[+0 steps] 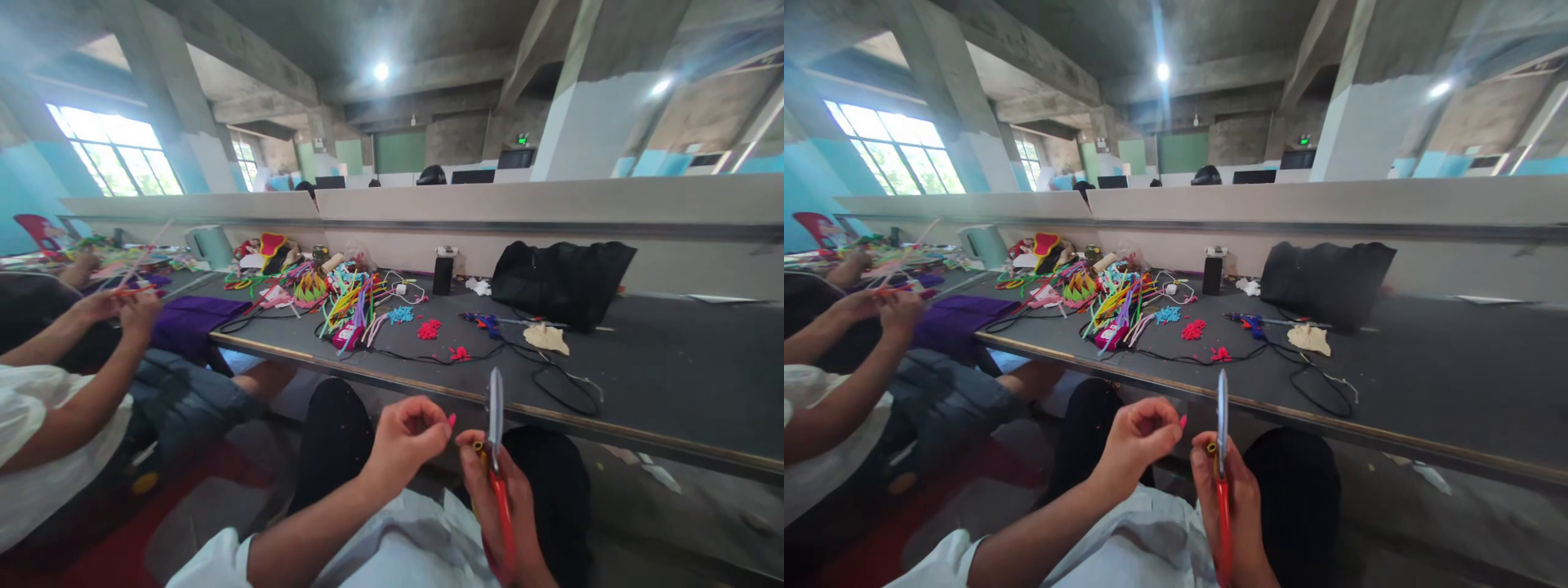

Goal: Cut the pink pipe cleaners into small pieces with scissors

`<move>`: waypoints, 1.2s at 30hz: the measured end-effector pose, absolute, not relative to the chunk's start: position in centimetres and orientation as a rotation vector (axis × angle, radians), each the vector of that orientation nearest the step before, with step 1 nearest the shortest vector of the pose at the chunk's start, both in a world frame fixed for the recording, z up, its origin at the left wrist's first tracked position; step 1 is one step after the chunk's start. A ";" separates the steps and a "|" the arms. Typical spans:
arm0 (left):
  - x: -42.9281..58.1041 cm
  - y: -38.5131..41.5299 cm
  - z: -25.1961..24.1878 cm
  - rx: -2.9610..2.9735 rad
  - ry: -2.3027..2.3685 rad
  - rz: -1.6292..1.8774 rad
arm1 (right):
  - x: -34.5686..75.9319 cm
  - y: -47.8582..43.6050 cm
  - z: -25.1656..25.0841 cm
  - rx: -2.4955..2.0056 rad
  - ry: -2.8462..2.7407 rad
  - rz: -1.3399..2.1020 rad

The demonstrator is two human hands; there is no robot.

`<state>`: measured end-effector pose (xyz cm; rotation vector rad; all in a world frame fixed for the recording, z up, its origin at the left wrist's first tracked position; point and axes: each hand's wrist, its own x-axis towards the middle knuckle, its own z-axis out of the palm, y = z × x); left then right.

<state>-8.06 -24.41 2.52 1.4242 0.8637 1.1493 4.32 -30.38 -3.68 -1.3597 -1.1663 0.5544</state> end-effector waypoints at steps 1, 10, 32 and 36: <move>-8.0 -24.3 2.9 1.285 0.820 1.150 | 4.3 -30.3 -3.9 -1.368 -1.225 0.544; -7.2 -24.5 4.3 0.942 0.670 1.222 | 3.4 -30.4 -4.9 -1.388 -1.516 0.515; -6.3 -24.8 3.9 0.918 0.681 1.223 | 3.0 -30.2 -6.0 -1.461 -1.384 0.586; -6.5 -24.7 4.0 0.902 0.628 1.198 | 2.8 -30.4 -5.1 -1.415 -1.364 0.610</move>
